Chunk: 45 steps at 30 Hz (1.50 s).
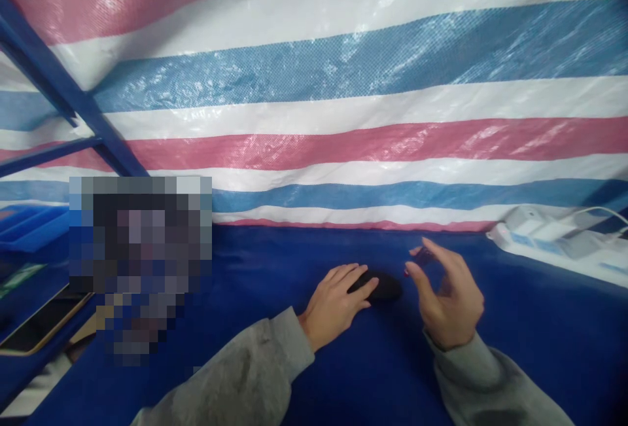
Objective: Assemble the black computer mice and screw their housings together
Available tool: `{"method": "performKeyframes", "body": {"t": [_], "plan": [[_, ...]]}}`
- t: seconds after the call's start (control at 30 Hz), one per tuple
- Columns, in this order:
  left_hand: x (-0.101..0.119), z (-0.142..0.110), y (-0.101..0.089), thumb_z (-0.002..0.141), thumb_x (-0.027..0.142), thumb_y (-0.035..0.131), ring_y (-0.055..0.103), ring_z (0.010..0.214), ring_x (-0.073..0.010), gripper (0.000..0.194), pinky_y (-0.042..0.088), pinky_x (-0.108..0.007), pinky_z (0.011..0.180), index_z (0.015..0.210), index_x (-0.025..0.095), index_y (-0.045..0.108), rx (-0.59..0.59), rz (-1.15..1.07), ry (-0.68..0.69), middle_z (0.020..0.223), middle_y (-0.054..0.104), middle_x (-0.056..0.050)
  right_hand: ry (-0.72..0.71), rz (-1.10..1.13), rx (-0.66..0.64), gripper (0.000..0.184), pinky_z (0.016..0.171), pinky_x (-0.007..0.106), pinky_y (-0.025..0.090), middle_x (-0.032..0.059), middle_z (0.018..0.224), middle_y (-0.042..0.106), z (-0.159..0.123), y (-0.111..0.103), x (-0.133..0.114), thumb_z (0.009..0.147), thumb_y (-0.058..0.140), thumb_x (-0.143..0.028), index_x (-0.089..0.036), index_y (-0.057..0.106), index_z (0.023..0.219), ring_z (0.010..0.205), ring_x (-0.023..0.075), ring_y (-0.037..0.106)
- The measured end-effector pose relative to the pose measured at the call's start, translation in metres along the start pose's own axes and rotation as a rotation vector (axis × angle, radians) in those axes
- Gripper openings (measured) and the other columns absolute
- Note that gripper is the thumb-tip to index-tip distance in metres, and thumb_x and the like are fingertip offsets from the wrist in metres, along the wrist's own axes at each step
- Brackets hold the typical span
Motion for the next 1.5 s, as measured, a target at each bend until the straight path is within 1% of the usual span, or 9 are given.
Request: {"method": "performKeyframes", "body": {"t": [0.1,0.27,0.4,0.57,0.73,0.9,1.1,1.3,1.5], "plan": [[-0.0004,-0.0003,0.0008,0.102,0.032,0.052,0.051,0.135,-0.0271,0.039,0.046,-0.045,0.111,0.14,0.022,0.052,-0.002,0.002,-0.003,0.144,0.054,-0.012,-0.016,0.027,-0.064,0.055,0.086,0.043,0.055,0.0101,0.108,0.073,-0.0011,0.0038,-0.0007,0.089,0.063,-0.016,-0.022,0.051,0.142,0.092,0.0222,0.069],[-0.0003,-0.0003,0.0005,0.1,0.031,0.055,0.051,0.134,-0.0276,0.041,0.045,-0.046,0.111,0.14,0.021,0.053,-0.005,0.003,-0.007,0.144,0.054,-0.012,0.005,-0.009,0.004,0.052,0.084,0.043,0.056,0.0087,0.102,0.072,-0.0048,0.0006,0.0025,0.085,0.07,-0.021,-0.024,0.058,0.136,0.09,0.0231,0.068],[-0.0007,-0.0002,-0.0004,0.101,0.032,0.054,0.051,0.135,-0.0268,0.04,0.046,-0.045,0.111,0.14,0.022,0.053,-0.003,0.002,-0.01,0.144,0.055,-0.012,0.055,0.059,-0.076,0.052,0.086,0.045,0.056,0.0101,0.11,0.072,-0.0057,0.0059,0.0064,0.092,0.058,-0.021,-0.023,0.049,0.144,0.092,0.0223,0.068],[-0.0014,0.0002,0.0012,0.101,0.032,0.055,0.051,0.134,-0.0271,0.04,0.047,-0.046,0.11,0.139,0.022,0.053,-0.008,0.013,-0.013,0.143,0.055,-0.012,0.026,0.017,0.017,0.05,0.083,0.043,0.057,0.0074,0.099,0.072,-0.0036,0.0008,0.0038,0.086,0.069,-0.021,-0.024,0.058,0.135,0.088,0.022,0.068],[0.0004,0.0003,-0.0001,0.101,0.031,0.055,0.053,0.133,-0.0276,0.04,0.047,-0.046,0.11,0.14,0.021,0.053,0.008,0.023,0.006,0.143,0.055,-0.012,0.066,0.079,-0.116,0.053,0.086,0.045,0.057,0.0101,0.113,0.071,-0.0025,0.0078,0.0041,0.093,0.058,-0.02,-0.024,0.048,0.145,0.097,0.0233,0.068],[0.0002,0.0003,-0.0015,0.102,0.031,0.052,0.053,0.133,-0.0277,0.039,0.048,-0.046,0.109,0.139,0.021,0.053,0.006,0.022,0.004,0.143,0.056,-0.012,0.005,-0.037,0.019,0.052,0.084,0.042,0.056,0.0074,0.099,0.07,0.0003,-0.0003,-0.0001,0.084,0.071,-0.02,-0.025,0.059,0.134,0.089,0.0218,0.067],[-0.0003,0.0002,-0.001,0.101,0.032,0.053,0.052,0.133,-0.027,0.04,0.047,-0.046,0.109,0.14,0.022,0.052,0.008,0.019,-0.002,0.143,0.055,-0.013,0.017,0.102,-0.071,0.056,0.086,0.045,0.056,0.0092,0.109,0.07,-0.0047,0.0051,0.0022,0.09,0.06,-0.015,-0.024,0.049,0.144,0.095,0.0235,0.068],[-0.001,-0.0002,0.0002,0.101,0.031,0.054,0.052,0.134,-0.0264,0.04,0.048,-0.045,0.109,0.14,0.022,0.052,0.006,0.012,-0.012,0.144,0.055,-0.012,0.004,0.025,0.045,0.053,0.082,0.041,0.056,0.0067,0.099,0.07,-0.0028,-0.0008,0.0015,0.085,0.069,-0.016,-0.026,0.058,0.136,0.088,0.0207,0.067],[-0.0022,-0.0008,0.002,0.102,0.033,0.053,0.052,0.134,-0.0269,0.041,0.047,-0.047,0.109,0.141,0.023,0.051,0.006,0.004,-0.013,0.144,0.054,-0.012,0.05,0.066,-0.053,0.052,0.083,0.044,0.058,0.0099,0.11,0.07,-0.0035,0.0048,0.0027,0.091,0.061,-0.02,-0.024,0.051,0.142,0.096,0.0233,0.068]]}}
Point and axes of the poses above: each hand's wrist, its own z-axis towards the middle knuckle, its own y-axis out of the palm, x = y × z, the point moved 6 cm from there along z, towards the middle knuckle
